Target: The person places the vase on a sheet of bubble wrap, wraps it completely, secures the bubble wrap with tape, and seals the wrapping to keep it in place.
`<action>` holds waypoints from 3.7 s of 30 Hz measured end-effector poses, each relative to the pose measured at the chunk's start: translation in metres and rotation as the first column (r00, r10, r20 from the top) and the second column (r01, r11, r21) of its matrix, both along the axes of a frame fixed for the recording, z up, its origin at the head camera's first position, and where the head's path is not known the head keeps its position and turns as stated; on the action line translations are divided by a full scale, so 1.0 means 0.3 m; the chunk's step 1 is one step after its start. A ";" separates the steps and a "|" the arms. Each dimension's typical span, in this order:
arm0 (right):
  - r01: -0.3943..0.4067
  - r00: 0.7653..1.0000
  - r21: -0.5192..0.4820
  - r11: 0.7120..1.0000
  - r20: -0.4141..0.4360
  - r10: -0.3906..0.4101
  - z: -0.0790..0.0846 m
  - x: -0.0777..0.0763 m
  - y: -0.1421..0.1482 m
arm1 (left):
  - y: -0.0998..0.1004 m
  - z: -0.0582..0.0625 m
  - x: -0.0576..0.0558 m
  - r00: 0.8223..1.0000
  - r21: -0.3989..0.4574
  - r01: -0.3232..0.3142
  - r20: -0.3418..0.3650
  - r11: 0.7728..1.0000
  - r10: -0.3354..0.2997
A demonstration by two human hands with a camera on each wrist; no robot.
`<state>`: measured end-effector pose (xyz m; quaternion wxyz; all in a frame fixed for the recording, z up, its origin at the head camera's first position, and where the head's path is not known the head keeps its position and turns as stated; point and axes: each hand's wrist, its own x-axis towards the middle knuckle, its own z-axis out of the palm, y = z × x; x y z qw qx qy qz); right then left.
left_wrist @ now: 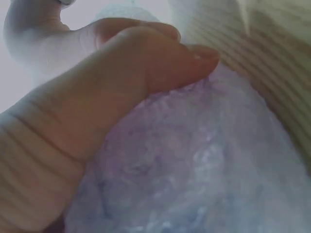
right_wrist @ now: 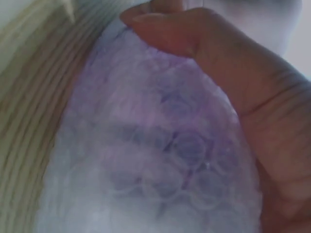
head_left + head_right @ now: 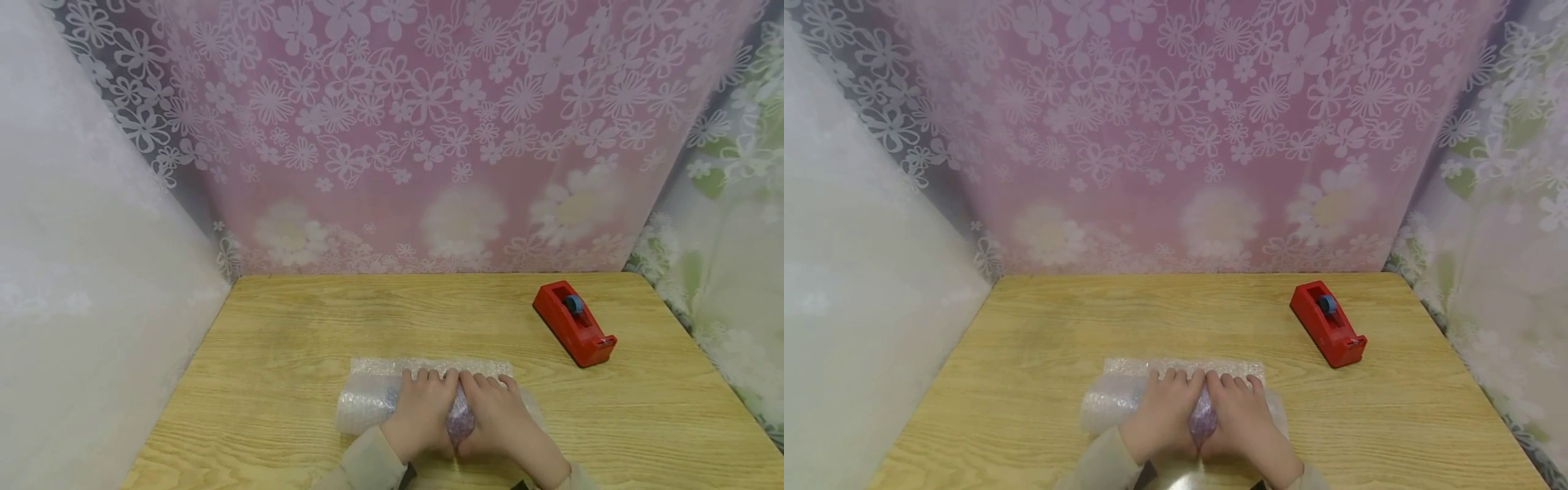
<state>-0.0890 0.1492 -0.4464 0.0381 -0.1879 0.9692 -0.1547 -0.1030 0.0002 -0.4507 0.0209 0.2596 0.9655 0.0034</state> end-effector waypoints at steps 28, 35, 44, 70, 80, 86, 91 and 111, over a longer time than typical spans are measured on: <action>0.026 0.994 0.044 0.999 0.109 -0.030 0.011 -0.027 0.005 | 0.000 0.023 -0.023 0.998 0.018 0.003 0.068 1.000 -0.005; 0.052 0.999 0.091 0.994 -0.007 -0.051 0.016 -0.002 -0.010 | -0.001 0.031 -0.019 0.997 0.001 -0.011 0.079 1.000 0.010; 0.092 0.977 0.118 0.989 -0.201 -0.067 -0.007 0.082 -0.032 | 0.000 0.037 -0.020 0.993 0.010 -0.027 0.116 1.000 0.026; 0.059 0.970 0.045 0.997 -0.240 -0.047 -0.032 0.049 -0.048 | -0.020 0.028 -0.059 0.958 0.064 -0.044 0.287 0.997 0.024; 0.034 0.975 0.034 0.999 -0.220 -0.026 -0.034 0.028 -0.030 | -0.005 0.014 -0.029 0.994 0.006 -0.056 0.095 0.998 0.055; 0.023 0.977 0.048 0.999 -0.212 -0.012 -0.022 0.017 -0.027 | 0.003 -0.003 -0.002 0.996 -0.026 -0.064 -0.057 0.998 0.062; 0.019 0.981 0.074 0.997 -0.196 -0.004 -0.017 0.013 -0.030 | 0.005 -0.014 0.023 0.984 -0.046 -0.088 -0.157 0.995 0.080; 0.004 1.000 0.055 0.998 0.012 -0.005 0.017 -0.051 -0.022 | 0.016 -0.030 0.023 0.959 -0.030 -0.078 -0.274 0.997 0.067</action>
